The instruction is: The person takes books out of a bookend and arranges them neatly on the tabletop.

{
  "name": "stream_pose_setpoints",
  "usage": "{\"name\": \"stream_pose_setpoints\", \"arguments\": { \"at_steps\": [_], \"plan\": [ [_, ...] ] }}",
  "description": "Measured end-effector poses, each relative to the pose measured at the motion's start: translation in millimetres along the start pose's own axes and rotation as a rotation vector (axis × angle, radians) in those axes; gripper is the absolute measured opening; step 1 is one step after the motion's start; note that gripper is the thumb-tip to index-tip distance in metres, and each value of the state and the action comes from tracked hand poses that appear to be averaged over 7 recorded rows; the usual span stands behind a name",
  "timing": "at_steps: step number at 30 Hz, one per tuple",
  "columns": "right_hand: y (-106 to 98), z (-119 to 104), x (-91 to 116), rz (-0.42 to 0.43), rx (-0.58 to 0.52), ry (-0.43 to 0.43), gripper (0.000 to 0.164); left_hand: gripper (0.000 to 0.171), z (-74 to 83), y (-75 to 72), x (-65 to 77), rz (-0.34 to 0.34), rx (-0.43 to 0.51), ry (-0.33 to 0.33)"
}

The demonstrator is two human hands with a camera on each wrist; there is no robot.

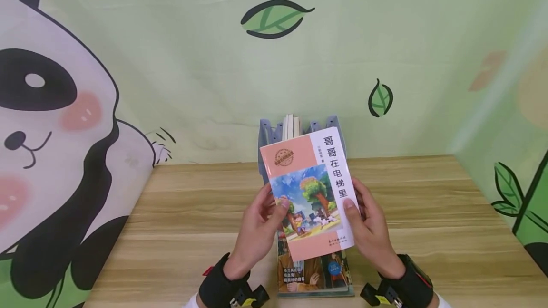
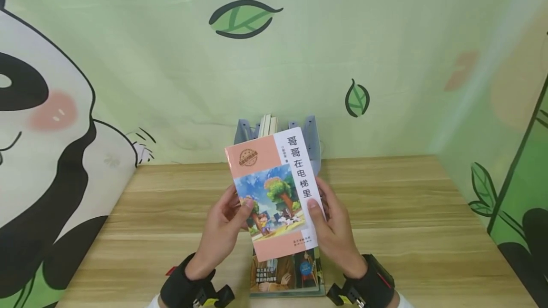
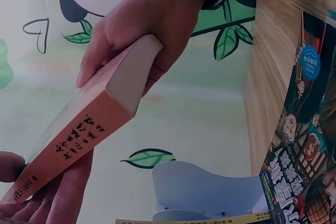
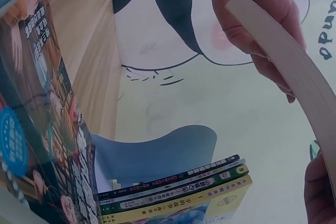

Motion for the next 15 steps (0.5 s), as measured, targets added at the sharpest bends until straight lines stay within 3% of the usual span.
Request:
{"name": "stream_pose_setpoints", "arguments": {
  "at_steps": [8,15],
  "plan": [
    [-1.1,0.9,1.0,-0.015,-0.006,0.064,0.053,0.051,-2.3,-3.8,-1.0,0.019,-0.026,0.052],
    [-2.3,6.5,8.2,-0.058,0.063,0.164,0.057,0.051,-8.7,-4.6,-0.9,0.048,-0.023,0.019]
  ]
}}
Point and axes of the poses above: each hand's wrist, its own x-axis away from the middle knuckle, its own y-axis out of the palm, z = x × y, the point moved 5 cm from there along -x, towards the middle knuckle, and after that the axes turned 12 degrees about -y, right-handed, at the moved point
